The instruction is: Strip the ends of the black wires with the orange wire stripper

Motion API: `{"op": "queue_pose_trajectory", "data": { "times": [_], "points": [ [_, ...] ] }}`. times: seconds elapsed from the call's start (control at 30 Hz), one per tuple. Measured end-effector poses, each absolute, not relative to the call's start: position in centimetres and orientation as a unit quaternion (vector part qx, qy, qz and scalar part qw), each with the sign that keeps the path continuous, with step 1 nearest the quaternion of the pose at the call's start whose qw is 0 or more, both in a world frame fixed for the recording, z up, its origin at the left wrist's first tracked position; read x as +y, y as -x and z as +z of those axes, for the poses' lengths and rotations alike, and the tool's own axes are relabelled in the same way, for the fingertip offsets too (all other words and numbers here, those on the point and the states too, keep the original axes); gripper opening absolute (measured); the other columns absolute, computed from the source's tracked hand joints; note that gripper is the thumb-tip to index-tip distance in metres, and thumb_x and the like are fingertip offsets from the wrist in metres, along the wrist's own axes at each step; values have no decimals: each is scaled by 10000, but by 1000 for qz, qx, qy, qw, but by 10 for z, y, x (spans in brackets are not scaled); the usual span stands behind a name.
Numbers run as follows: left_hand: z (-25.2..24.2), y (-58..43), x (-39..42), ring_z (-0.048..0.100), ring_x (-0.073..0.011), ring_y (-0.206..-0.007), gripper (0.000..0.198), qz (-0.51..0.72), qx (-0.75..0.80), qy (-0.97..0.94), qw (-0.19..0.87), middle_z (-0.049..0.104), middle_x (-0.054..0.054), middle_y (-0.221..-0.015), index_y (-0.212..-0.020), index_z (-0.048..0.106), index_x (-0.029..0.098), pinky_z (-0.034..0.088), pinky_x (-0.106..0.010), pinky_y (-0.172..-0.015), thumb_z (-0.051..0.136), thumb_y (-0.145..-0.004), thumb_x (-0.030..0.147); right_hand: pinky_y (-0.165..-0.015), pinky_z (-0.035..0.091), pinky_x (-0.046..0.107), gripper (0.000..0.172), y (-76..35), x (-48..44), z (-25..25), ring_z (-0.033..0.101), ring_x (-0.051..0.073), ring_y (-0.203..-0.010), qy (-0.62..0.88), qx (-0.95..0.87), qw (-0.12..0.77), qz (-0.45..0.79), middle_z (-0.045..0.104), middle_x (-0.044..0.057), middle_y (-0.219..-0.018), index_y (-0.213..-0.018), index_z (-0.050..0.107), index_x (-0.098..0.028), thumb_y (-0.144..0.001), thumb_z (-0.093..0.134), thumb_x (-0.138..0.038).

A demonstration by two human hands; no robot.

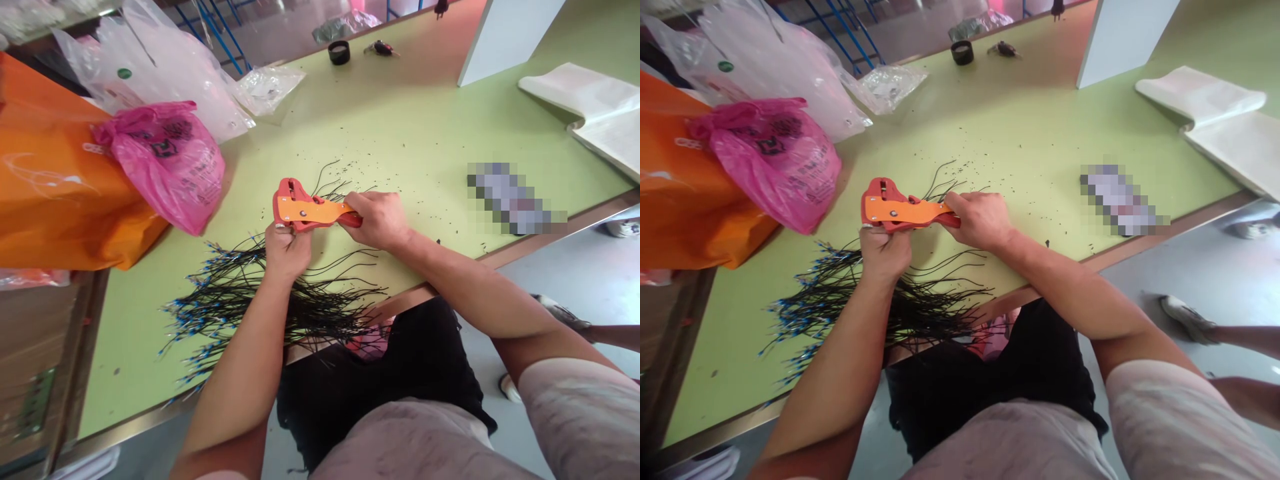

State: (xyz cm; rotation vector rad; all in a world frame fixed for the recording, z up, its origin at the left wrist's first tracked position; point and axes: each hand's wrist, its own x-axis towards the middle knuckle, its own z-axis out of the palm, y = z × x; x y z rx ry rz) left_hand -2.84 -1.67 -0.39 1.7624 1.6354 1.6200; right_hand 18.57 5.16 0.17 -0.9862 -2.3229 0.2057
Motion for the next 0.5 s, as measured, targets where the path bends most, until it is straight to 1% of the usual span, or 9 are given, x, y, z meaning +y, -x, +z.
{"op": "queue_pose_trajectory", "data": {
  "times": [0.07, 0.13, 0.2, 0.37, 0.5],
  "points": [
    [-4, 28, -16, 838, -273, -1026, 223, 562, 566, -591, 120, 855, -79, -947, -940, 791, 194, 718, -399, -971, 799, -918, 416, -748, 396, 378, 388, -185, 53, 2, 559, 233, -839, 357, -874, 324, 64, 716, 90, -943, -1156, 719, -191, -1121, 497, -507],
    [-5, 28, -14, 831, -258, -945, 202, 572, 566, -582, 116, 847, -78, -935, -933, 789, 191, 729, -405, -925, 817, -903, 389, -868, 456, 424, 399, -185, 55, 2, 597, 280, -984, 332, -873, 353, 45, 738, 133, -1100, -1268, 701, -188, -1115, 534, -517],
    [-8, 30, -12, 820, -248, -902, 187, 581, 564, -576, 111, 842, -83, -949, -938, 784, 192, 734, -414, -896, 827, -897, 370, -947, 472, 472, 418, -186, 56, 2, 596, 316, -1077, 319, -873, 365, 39, 727, 157, -1198, -1343, 672, -192, -1107, 559, -518],
    [-18, 36, -10, 821, -271, -979, 231, 586, 559, -575, 115, 828, -87, -1011, -1018, 777, 201, 735, -454, -933, 859, -876, 364, -982, 471, 492, 423, -186, 56, 1, 587, 332, -1122, 304, -878, 364, 60, 709, 157, -1242, -1396, 643, -195, -1097, 583, -489],
    [-20, 40, -11, 810, -260, -933, 278, 589, 558, -573, 118, 827, -76, -966, -980, 770, 208, 733, -449, -941, 896, -848, 417, -972, 465, 482, 415, -186, 55, 1, 581, 321, -1106, 300, -879, 364, 74, 711, 148, -1257, -1400, 645, -196, -1095, 583, -470]
  ]
}}
